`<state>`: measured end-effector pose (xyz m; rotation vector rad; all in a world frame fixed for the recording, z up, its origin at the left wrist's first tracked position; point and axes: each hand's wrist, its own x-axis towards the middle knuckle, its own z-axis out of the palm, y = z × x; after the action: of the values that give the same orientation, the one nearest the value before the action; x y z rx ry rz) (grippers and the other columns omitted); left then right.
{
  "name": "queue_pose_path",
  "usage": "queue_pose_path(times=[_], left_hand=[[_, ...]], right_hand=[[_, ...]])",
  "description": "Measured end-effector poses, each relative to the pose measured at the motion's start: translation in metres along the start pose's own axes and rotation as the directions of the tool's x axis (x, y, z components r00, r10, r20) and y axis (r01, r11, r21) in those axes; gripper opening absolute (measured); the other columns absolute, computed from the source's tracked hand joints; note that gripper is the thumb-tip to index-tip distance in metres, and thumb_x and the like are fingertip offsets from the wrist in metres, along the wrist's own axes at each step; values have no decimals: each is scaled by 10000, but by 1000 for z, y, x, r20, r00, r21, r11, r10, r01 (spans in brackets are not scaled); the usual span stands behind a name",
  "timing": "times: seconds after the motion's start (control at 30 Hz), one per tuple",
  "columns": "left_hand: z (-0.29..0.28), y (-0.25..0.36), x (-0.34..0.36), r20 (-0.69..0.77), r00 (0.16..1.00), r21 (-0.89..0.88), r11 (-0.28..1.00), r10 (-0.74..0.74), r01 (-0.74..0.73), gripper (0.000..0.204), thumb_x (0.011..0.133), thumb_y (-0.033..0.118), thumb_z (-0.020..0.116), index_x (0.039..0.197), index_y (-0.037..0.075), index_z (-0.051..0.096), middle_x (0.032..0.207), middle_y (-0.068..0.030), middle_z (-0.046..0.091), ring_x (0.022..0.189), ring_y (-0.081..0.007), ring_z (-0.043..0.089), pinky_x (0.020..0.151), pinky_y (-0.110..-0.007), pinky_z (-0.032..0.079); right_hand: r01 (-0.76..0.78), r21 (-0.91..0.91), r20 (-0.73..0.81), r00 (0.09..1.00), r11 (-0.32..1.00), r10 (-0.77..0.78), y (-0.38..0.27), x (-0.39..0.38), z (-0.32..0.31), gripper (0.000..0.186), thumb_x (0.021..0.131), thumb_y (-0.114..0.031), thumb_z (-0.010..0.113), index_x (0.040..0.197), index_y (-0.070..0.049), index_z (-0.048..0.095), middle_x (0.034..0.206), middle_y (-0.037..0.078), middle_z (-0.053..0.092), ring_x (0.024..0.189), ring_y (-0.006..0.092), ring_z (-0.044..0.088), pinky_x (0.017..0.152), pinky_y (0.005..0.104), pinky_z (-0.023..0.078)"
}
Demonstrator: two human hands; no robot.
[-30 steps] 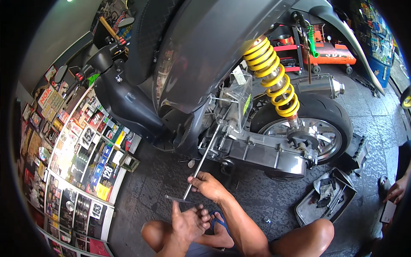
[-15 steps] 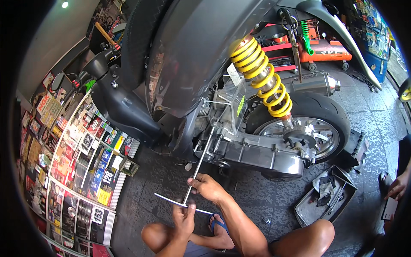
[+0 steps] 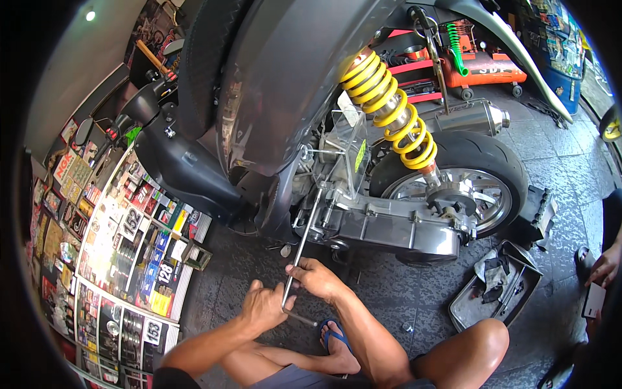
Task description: The person positions a clear plastic cover against the side of a motorcycle engine and secures it by hand before tightening several bolts with a T-handle socket wrench.
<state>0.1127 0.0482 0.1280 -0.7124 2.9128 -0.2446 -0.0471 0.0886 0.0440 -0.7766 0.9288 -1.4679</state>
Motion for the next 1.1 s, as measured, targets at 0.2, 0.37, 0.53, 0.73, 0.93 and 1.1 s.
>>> queue_pose_path(times=[0.2, 0.37, 0.53, 0.73, 0.93, 1.1], left_hand=[[23, 13, -47, -383, 802, -575, 798, -458, 180, 503, 782, 217, 721, 1192, 4, 523, 1140, -162, 589, 1088, -332, 551, 1021, -499, 384], [53, 69, -53, 438, 426, -824, -543, -792, -162, 555, 898, 523, 603, 1142, 28, 536, 1096, -150, 587, 1046, -300, 573, 925, -495, 464], [51, 66, -28, 184, 836, -872, -479, -517, -103, 460, 889, 324, 646, 1166, 5, 462, 1080, -167, 581, 951, -303, 593, 863, -479, 491], [70, 14, -16, -697, 717, -164, 978, -24, -126, 373, 741, -4, 633, 1072, 16, 463, 1022, -177, 574, 915, -367, 580, 816, -512, 452], [38, 52, -53, -556, 672, -652, 758, -489, 12, 469, 869, 259, 665, 1183, -9, 443, 1017, -158, 562, 924, -284, 548, 820, -444, 446], [11, 79, -42, 475, 831, -498, -867, -289, -17, 367, 954, 405, 506, 960, 40, 538, 869, -124, 565, 747, -232, 508, 708, -394, 453]], right_hand=[[84, 143, -15, 996, 986, -83, -7, -2, 12, 283, 1000, -260, 589, 922, 3, 654, 738, -7, 549, 693, 97, 481, 640, 274, 397], [1, 21, 49, 999, 1000, -2, 0, 3, 4, 305, 1005, -309, 595, 930, -20, 655, 803, -12, 587, 727, 85, 501, 679, 253, 428], [61, 62, -9, 998, 996, -60, -5, 1, 5, 315, 996, -291, 592, 944, 14, 649, 749, 0, 544, 697, 101, 485, 665, 284, 422], [62, 65, -8, 998, 996, -61, -9, -2, 0, 311, 998, -293, 587, 957, 9, 645, 739, 4, 541, 694, 101, 482, 641, 283, 399], [95, 152, -13, 996, 984, -94, -4, 3, 2, 336, 997, -267, 591, 1097, 51, 627, 835, 9, 579, 716, 100, 497, 675, 264, 436], [52, 173, -20, 999, 984, -49, -6, 3, 5, 304, 1003, -296, 593, 1013, -1, 664, 870, -3, 601, 783, 93, 532, 724, 268, 473]])
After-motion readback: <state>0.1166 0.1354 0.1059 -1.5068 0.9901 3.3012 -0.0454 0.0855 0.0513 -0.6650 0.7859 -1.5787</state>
